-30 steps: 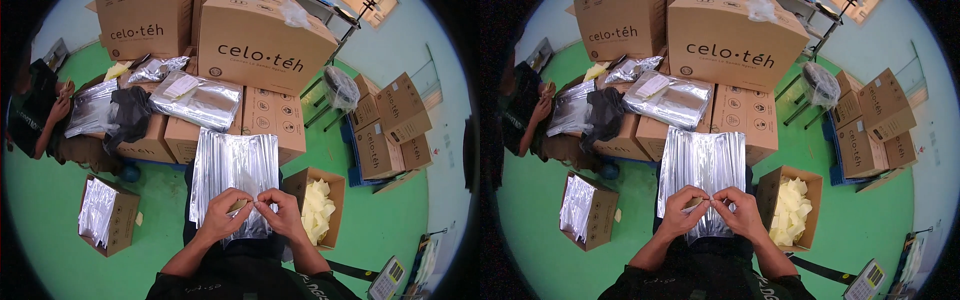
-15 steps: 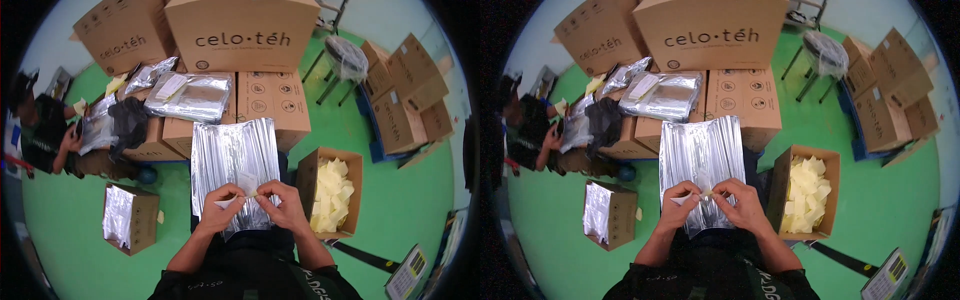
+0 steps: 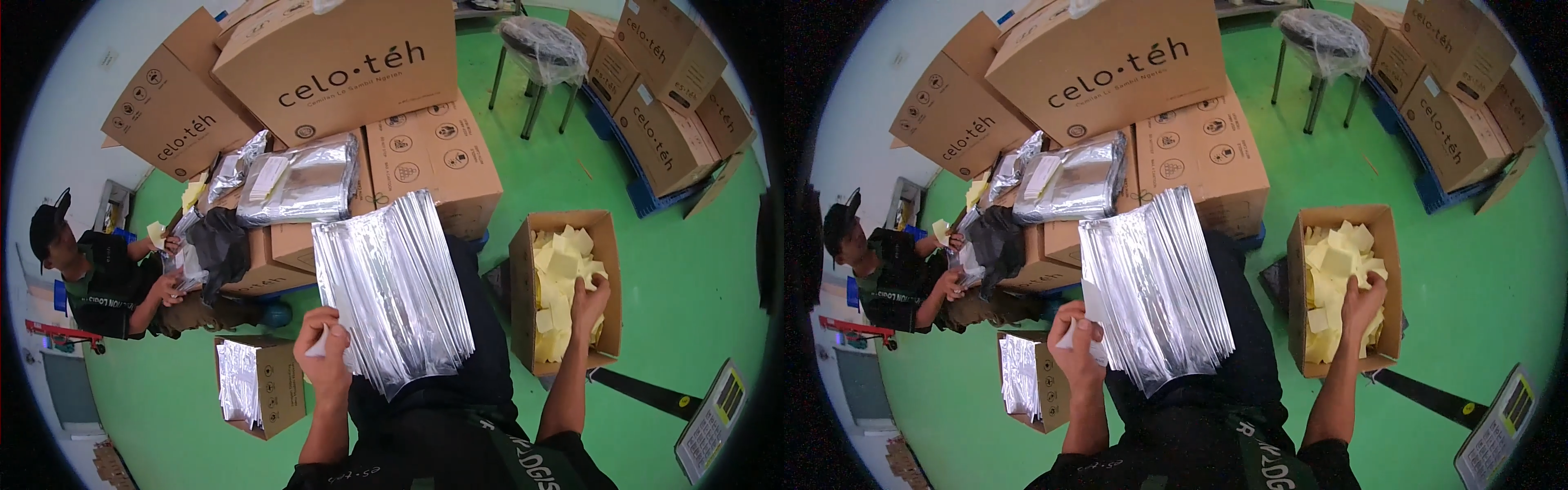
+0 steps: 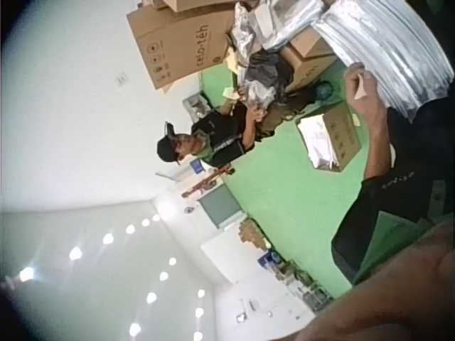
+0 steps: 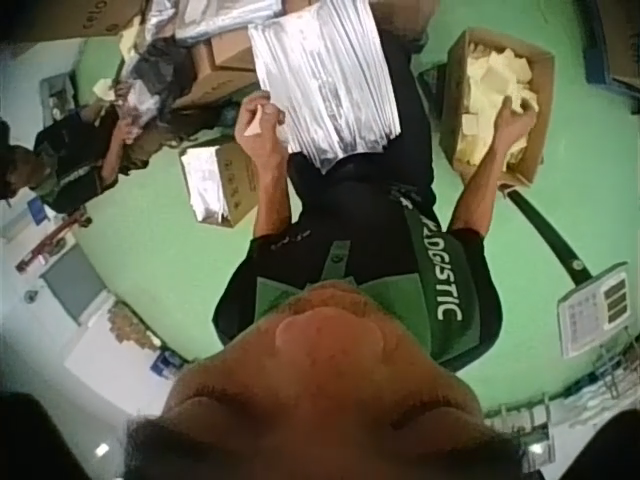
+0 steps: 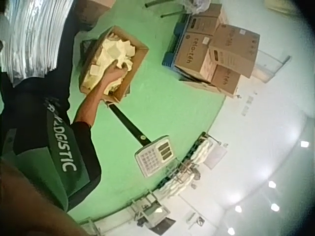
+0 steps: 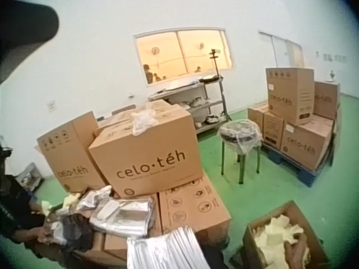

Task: Applying labels to silver foil packaging bags.

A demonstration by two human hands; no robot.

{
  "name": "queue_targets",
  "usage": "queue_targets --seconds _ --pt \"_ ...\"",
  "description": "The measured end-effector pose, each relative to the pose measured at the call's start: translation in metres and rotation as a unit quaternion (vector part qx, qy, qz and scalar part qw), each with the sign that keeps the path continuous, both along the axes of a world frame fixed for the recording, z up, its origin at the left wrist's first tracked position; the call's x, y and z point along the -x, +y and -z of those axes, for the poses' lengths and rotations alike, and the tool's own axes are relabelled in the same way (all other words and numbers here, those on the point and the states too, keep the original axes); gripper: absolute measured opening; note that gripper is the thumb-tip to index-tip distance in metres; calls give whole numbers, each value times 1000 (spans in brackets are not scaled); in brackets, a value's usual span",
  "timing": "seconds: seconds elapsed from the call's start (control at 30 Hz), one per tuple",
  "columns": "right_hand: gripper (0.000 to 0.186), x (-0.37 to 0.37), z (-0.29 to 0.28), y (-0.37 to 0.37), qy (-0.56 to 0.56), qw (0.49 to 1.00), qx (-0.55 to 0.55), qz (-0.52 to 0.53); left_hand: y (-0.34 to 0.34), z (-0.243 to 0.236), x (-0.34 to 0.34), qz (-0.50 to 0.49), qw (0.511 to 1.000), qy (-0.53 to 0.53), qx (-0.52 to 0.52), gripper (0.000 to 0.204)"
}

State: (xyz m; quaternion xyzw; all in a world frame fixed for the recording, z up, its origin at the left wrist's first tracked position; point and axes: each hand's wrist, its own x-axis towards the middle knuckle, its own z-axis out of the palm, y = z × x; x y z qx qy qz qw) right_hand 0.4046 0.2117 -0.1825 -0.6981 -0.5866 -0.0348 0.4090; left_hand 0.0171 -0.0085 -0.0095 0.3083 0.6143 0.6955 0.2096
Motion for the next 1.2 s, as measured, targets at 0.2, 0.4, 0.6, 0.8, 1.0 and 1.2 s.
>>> queue_targets --seconds 0.2,0.4,0.6,0.8,1.0,1.2 --pt "22 115 -127 -59 377 821 285 -322 9 -19 -24 24 893 446 62 22" --pt "18 195 -166 -83 272 677 418 -541 20 -6 -44 120 830 539 77 27" --pt "11 240 -172 -67 508 644 319 -475 16 10 -13 126 835 507 171 32" --pt "11 265 -111 -89 453 606 425 -497 -2 32 17 192 709 568 372 20" --pt "11 254 -109 -78 317 707 432 -461 -17 72 42 132 837 473 243 36" --pt "14 263 -110 -81 207 730 450 -472 -24 76 47 143 833 492 208 42"
